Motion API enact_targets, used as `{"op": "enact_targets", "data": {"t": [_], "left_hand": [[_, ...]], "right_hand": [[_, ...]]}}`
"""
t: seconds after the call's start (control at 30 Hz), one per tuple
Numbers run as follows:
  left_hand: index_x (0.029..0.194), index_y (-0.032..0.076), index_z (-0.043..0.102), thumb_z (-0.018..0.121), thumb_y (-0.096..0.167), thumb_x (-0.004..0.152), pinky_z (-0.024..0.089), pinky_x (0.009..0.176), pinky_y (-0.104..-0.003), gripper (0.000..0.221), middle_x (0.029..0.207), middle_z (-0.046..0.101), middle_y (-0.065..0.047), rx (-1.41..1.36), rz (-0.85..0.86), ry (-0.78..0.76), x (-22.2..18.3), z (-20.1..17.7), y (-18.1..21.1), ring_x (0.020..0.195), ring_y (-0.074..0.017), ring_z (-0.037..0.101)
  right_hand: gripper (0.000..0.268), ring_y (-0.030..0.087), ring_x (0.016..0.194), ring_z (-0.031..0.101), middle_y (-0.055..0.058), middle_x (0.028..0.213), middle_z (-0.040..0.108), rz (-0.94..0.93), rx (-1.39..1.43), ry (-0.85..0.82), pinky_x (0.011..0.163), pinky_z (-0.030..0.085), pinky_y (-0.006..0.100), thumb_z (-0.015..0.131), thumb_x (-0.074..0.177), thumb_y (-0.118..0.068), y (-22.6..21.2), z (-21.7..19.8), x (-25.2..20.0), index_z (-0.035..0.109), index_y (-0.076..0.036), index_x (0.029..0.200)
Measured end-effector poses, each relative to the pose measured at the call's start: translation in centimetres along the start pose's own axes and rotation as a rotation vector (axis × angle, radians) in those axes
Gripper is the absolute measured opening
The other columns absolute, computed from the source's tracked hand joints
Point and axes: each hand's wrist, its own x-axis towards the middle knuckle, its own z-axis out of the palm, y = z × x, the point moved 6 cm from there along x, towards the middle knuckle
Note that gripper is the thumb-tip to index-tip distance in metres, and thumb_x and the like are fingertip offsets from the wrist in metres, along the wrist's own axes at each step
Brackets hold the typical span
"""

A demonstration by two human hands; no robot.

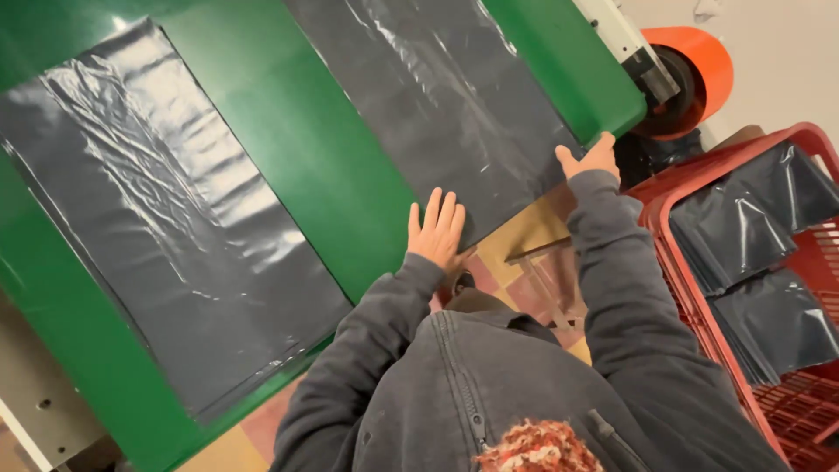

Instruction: Folding plastic bags and placing them into a storage crate.

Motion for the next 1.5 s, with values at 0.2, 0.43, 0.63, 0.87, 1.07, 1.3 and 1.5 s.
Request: {"op": "enact_targets", "data": {"t": [0.2,0.43,0.63,0.87,1.07,1.3,1.5], "left_hand": [[0.104,0.012,0.061,0.067,0.021,0.087,0.048,0.100,-0.054,0.021,0.125,0.063,-0.009,0.138,0.125,0.313,0.3,1.1,-1.2,0.128,-0.0329,0.055],[0.102,0.010,0.064,0.066,0.016,0.089,0.053,0.074,-0.044,0.015,0.098,0.067,-0.011,-0.521,0.108,-0.070,-2.0,-11.2,-1.1,0.093,-0.0330,0.067],[0.103,0.007,0.067,0.066,0.017,0.093,0.055,0.071,-0.041,0.015,0.090,0.069,-0.018,-0.844,-0.253,0.143,1.9,-12.7,-8.3,0.081,-0.0374,0.070],[0.111,0.008,0.067,0.059,0.037,0.099,0.052,0.074,-0.056,0.033,0.089,0.070,-0.026,-0.384,-0.664,0.448,12.1,-3.8,-25.7,0.085,-0.0491,0.066],[0.109,0.011,0.067,0.055,0.042,0.100,0.052,0.080,-0.059,0.035,0.095,0.072,-0.025,-0.165,-0.865,0.352,15.6,1.2,-32.4,0.088,-0.0503,0.066],[0.110,0.001,0.061,0.058,0.041,0.100,0.053,0.078,-0.056,0.041,0.103,0.071,-0.022,-0.145,-0.867,0.404,15.3,-2.6,-29.5,0.089,-0.0468,0.067],[0.119,0.008,0.063,0.066,0.040,0.093,0.053,0.092,-0.039,0.041,0.115,0.069,-0.013,-0.344,-0.524,0.450,15.5,-2.3,-19.1,0.110,-0.0314,0.065]], "right_hand": [[0.066,0.031,0.132,0.055,0.020,0.141,0.059,-0.423,0.505,0.105,0.114,0.042,0.040,0.077,0.087,-0.021,4.1,3.3,4.4,0.050,0.002,0.143],[0.032,0.029,0.121,0.061,0.020,0.128,0.066,-0.579,1.170,-0.648,0.111,0.046,0.039,0.066,0.100,-0.018,0.5,-6.4,-0.4,0.058,0.007,0.118],[0.057,0.044,0.104,0.070,0.031,0.122,0.067,-0.525,1.415,-1.186,0.084,0.058,0.051,0.069,0.098,-0.031,-11.4,-6.4,2.0,0.050,0.004,0.139],[0.044,0.036,0.100,0.072,0.020,0.121,0.068,-0.254,0.836,-0.995,0.075,0.061,0.046,0.055,0.101,-0.021,-23.9,5.3,14.1,0.043,-0.010,0.142],[0.053,0.030,0.089,0.073,0.019,0.107,0.074,-0.362,0.523,-0.706,0.073,0.057,0.043,0.073,0.088,-0.029,-26.8,14.7,21.5,0.054,-0.002,0.129],[0.074,0.037,0.105,0.063,0.018,0.113,0.065,-1.066,-0.027,-0.206,0.088,0.052,0.044,0.094,0.061,-0.037,-34.0,11.9,20.3,0.060,-0.007,0.119],[0.049,0.035,0.103,0.065,0.013,0.103,0.068,-0.946,-0.212,-0.479,0.089,0.051,0.045,0.090,0.070,-0.034,-34.9,14.1,21.0,0.065,-0.010,0.104]]}}
